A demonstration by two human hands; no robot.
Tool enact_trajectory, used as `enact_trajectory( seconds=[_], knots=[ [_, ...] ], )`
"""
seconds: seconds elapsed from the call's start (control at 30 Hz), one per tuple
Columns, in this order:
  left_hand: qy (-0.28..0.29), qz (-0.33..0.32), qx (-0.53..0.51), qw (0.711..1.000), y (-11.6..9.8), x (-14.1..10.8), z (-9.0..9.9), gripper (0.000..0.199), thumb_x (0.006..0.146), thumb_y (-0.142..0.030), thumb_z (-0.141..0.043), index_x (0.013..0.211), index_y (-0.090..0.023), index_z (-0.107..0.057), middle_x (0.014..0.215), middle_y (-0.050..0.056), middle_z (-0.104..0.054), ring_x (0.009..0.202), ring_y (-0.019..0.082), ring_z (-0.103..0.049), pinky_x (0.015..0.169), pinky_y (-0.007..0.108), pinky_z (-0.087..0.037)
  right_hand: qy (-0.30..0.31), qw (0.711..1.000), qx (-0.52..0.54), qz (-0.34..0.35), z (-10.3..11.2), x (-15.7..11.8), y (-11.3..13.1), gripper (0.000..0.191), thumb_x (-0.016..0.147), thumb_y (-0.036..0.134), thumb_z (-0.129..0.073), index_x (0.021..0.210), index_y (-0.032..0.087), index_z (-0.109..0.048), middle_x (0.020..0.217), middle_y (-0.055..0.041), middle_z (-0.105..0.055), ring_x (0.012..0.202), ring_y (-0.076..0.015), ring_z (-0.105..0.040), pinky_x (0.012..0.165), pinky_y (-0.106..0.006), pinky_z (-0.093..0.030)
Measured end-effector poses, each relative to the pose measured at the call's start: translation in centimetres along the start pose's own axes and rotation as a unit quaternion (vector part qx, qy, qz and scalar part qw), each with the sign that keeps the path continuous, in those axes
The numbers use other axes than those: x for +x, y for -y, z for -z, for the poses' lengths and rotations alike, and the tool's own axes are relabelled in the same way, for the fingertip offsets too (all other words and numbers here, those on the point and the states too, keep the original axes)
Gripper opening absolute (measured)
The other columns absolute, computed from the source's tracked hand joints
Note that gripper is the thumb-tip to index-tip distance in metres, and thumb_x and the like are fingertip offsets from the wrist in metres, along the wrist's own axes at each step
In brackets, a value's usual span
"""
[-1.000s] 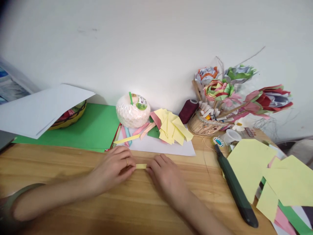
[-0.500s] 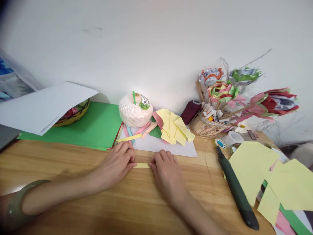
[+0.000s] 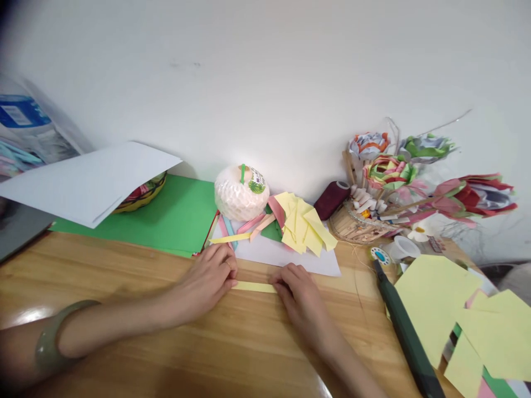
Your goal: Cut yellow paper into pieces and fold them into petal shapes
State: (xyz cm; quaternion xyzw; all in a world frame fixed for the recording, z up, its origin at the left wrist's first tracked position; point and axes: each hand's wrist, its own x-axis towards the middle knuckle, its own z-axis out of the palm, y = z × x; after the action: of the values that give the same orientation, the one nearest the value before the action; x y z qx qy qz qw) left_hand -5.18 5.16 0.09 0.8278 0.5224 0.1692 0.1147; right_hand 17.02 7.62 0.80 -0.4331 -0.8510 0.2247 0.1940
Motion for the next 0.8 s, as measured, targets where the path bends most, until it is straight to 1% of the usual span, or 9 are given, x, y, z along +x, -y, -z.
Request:
enact_trajectory(
  seconds=[0.1,0.2,0.3,0.37,0.43,0.5,0.6,0.73,0.8],
  knots=[
    [-0.003,-0.005,-0.004,1.0,-0.1,0.1,0.1,0.005,0.083,-0.011,-0.054,0.08,-0.015,-0.054,0.094,0.005,-0.05,0.096,0.023,-0.043,0.083,0.04,-0.04,0.005,1.0,0.021,0.015,0.4,-0.2,0.1,0.02,0.09,0.015,-0.039,0.083,0.022,-0.056,0.085,-0.0041,-0.058,0.081,-0.0173,-0.055,0.072,-0.032,-0.047],
    [0.001,-0.015,-0.007,1.0,-0.4,0.2,0.4,0.007,0.085,-0.013,-0.051,0.081,-0.016,-0.056,0.091,0.004,-0.053,0.094,0.023,-0.044,0.084,0.041,-0.039,-0.001,0.999,0.014,0.033,0.2,-0.3,0.5,0.023,0.088,0.012,-0.037,0.089,0.022,-0.058,0.089,-0.0052,-0.057,0.083,-0.0171,-0.055,0.073,-0.031,-0.048],
    [0.007,-0.022,-0.015,1.0,-0.7,0.3,0.4,0.009,0.086,-0.024,-0.056,0.083,-0.016,-0.058,0.09,0.004,-0.054,0.093,0.023,-0.045,0.085,0.041,-0.039,-0.003,0.998,-0.02,0.057,-0.7,-0.3,1.2,0.027,0.084,0.005,-0.038,0.095,0.021,-0.057,0.089,-0.0049,-0.057,0.084,-0.0176,-0.054,0.072,-0.033,-0.047],
    [0.016,-0.031,-0.015,0.999,-0.8,0.4,0.3,0.014,0.081,-0.029,-0.063,0.083,-0.015,-0.059,0.091,0.004,-0.054,0.094,0.023,-0.045,0.085,0.039,-0.04,0.001,0.997,-0.041,0.064,-1.2,-0.3,1.6,0.026,0.081,0.003,-0.039,0.092,0.02,-0.056,0.086,-0.0046,-0.056,0.082,-0.018,-0.053,0.07,-0.033,-0.046],
    [0.024,-0.036,-0.018,0.999,-0.9,0.5,0.1,0.015,0.078,-0.027,-0.067,0.082,-0.014,-0.058,0.09,0.004,-0.055,0.093,0.022,-0.046,0.084,0.036,-0.041,-0.001,0.996,-0.055,0.063,-1.6,-0.3,2.1,0.019,0.081,0.006,-0.044,0.087,0.019,-0.056,0.084,-0.0047,-0.056,0.08,-0.0187,-0.052,0.068,-0.033,-0.046],
    [0.023,-0.035,-0.03,0.999,-1.0,0.5,0.0,0.013,0.078,-0.022,-0.067,0.081,-0.014,-0.057,0.089,0.004,-0.056,0.092,0.021,-0.047,0.081,0.034,-0.042,0.0,0.996,-0.058,0.072,-1.8,-0.3,2.5,0.01,0.083,0.014,-0.05,0.09,0.019,-0.056,0.086,-0.0054,-0.057,0.082,-0.0198,-0.052,0.069,-0.035,-0.045],
    [0.011,-0.039,-0.061,0.997,-1.0,0.5,-0.2,0.01,0.077,-0.014,-0.067,0.077,-0.015,-0.056,0.083,0.002,-0.057,0.087,0.019,-0.05,0.077,0.03,-0.043,-0.001,0.994,-0.054,0.094,-2.0,-0.3,2.9,0.013,0.086,0.02,-0.051,0.098,0.02,-0.057,0.091,-0.0058,-0.059,0.086,-0.0198,-0.052,0.072,-0.035,-0.046],
    [-0.007,-0.051,-0.092,0.994,-1.1,0.3,-0.5,0.012,0.074,-0.01,-0.066,0.074,-0.016,-0.056,0.076,-0.001,-0.058,0.079,0.016,-0.052,0.07,0.026,-0.043,-0.028,0.993,-0.045,0.107,-2.3,-0.5,2.8,0.018,0.09,0.017,-0.044,0.086,0.02,-0.061,0.081,-0.004,-0.06,0.076,-0.0167,-0.053,0.065,-0.03,-0.044],
    [-0.018,-0.059,-0.089,0.994,-1.0,0.2,-0.7,0.01,0.075,-0.011,-0.066,0.076,-0.016,-0.057,0.077,-0.001,-0.059,0.077,0.016,-0.053,0.067,0.025,-0.043,-0.038,0.993,-0.029,0.11,-2.3,-0.7,2.7,0.018,0.09,0.016,-0.044,0.088,0.021,-0.061,0.083,-0.0039,-0.061,0.075,-0.0152,-0.053,0.064,-0.028,-0.043]
  ],
)
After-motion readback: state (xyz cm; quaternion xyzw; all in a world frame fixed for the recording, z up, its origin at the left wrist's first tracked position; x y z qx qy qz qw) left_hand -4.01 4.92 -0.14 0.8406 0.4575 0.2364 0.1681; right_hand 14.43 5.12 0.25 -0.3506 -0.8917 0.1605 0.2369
